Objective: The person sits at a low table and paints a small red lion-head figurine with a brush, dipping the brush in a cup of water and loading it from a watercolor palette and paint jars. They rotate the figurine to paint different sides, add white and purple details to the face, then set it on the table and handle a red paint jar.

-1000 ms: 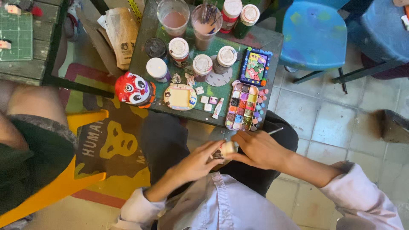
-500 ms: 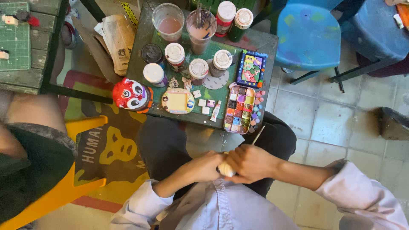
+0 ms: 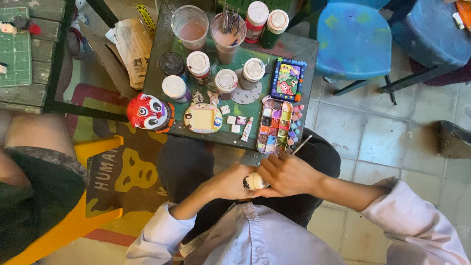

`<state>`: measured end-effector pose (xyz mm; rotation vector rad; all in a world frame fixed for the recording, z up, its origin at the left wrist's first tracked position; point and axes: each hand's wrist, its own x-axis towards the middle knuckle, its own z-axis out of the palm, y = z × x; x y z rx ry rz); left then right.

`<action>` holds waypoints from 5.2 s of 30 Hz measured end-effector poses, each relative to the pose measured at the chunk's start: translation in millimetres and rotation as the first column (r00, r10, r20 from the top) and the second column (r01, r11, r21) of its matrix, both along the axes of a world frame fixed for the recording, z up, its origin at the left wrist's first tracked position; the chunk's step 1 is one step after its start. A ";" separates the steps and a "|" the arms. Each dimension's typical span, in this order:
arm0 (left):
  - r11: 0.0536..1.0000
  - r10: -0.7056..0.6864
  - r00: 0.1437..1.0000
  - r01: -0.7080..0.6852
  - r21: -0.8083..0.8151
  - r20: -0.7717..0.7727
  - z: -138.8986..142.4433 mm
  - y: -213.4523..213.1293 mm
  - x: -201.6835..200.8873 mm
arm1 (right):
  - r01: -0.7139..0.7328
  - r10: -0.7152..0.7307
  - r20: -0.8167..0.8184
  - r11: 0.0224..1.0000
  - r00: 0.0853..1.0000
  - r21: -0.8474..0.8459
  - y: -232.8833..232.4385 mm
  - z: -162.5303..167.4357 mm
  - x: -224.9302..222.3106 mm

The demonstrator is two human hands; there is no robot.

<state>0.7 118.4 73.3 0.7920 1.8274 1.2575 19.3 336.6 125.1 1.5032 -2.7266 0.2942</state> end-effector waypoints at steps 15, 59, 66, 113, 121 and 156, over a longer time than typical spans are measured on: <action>0.969 0.218 0.902 -0.247 -0.029 -0.373 -72.0 9.2 -13.0 | 0.151 -0.180 0.408 0.983 0.895 0.101 -1.1 -21.0 -37.5; 0.704 0.538 0.404 -0.699 0.130 -0.740 -54.2 -68.6 -50.5 | 0.552 -0.607 0.130 0.585 0.784 -0.594 -19.8 -92.8 -80.9; 0.672 0.540 0.351 -0.727 0.140 -0.765 -57.2 -58.6 -41.4 | 0.624 -0.635 0.237 0.497 0.735 -0.602 -7.7 -101.4 -72.8; 0.569 0.695 0.191 -0.735 0.369 -0.693 -20.6 -48.4 -124.4 | 0.700 -0.049 0.729 -0.238 0.683 -0.673 53.1 -126.5 -89.3; 0.585 0.522 0.151 -0.779 0.224 -0.840 -39.5 -37.8 -168.5 | 0.821 0.250 0.829 -0.441 0.500 -0.362 82.8 -126.8 -105.9; 0.755 0.655 0.633 -0.546 0.362 -0.412 46.6 -13.5 -19.4 | 0.515 -0.101 0.541 0.491 0.835 -0.703 -18.5 -92.2 -26.4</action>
